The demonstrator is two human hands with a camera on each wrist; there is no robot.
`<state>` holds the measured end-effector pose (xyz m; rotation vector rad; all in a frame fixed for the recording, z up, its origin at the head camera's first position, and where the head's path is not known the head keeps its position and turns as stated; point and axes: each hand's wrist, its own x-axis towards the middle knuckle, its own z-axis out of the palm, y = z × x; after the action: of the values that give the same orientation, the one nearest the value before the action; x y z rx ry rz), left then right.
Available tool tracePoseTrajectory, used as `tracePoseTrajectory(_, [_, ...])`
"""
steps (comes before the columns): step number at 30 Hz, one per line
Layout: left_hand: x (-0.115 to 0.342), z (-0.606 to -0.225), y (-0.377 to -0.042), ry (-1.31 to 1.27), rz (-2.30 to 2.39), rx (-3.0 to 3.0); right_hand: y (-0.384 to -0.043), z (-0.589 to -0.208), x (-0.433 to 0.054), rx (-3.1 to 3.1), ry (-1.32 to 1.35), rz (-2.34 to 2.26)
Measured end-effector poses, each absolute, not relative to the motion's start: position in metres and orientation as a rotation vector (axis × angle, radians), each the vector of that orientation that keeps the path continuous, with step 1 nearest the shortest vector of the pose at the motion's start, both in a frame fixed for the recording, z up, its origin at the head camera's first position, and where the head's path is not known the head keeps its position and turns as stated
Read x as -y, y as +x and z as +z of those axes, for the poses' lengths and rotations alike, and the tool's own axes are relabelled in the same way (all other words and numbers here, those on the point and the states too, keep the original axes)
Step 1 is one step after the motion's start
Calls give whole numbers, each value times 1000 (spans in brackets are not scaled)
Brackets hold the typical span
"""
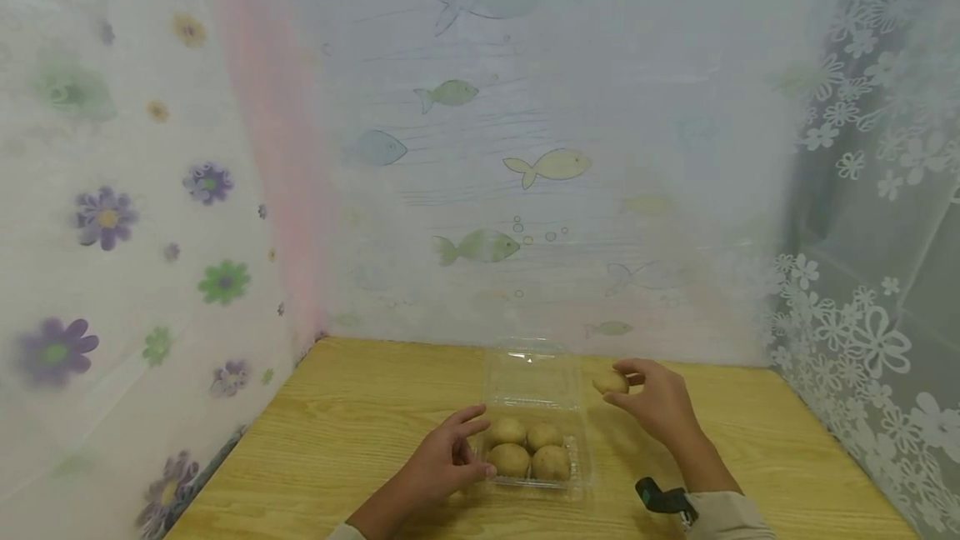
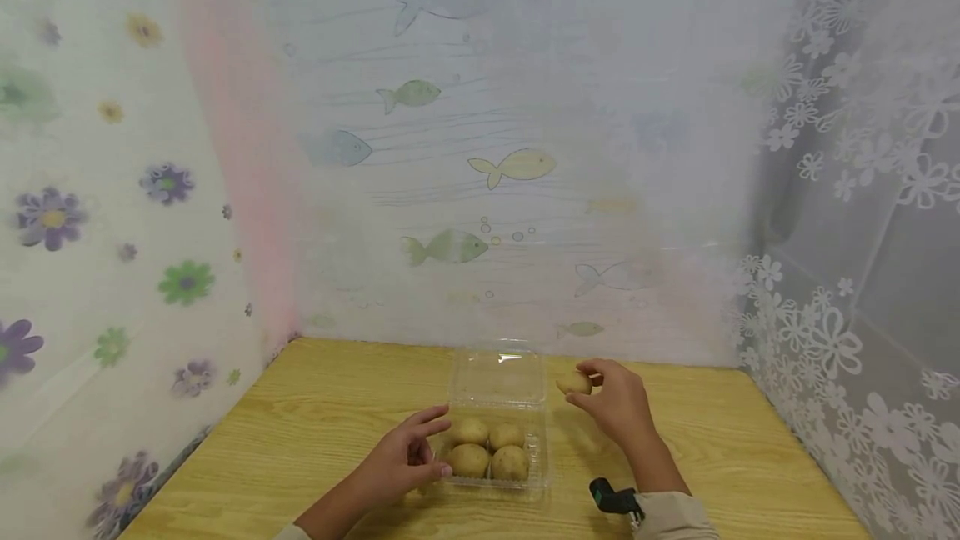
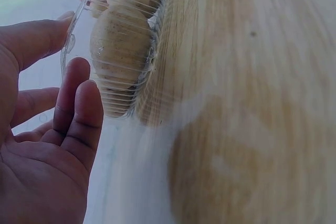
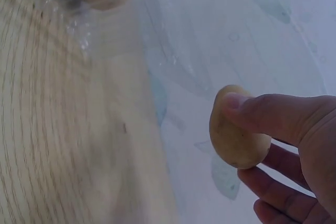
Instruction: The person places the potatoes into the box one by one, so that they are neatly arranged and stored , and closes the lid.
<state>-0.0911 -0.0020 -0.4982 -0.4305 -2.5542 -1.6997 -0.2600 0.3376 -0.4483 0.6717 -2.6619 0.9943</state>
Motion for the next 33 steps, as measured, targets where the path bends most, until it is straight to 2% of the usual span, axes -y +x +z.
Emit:
tracePoseTrajectory(13, [1, -501, -95, -428, -1675, 2555, -246, -435, -319, 2599, 785, 1067])
tracePoseTrajectory(33, [-1, -500, -93, -412, -1705, 2522, -222, -441, -281, 2592, 944, 1110])
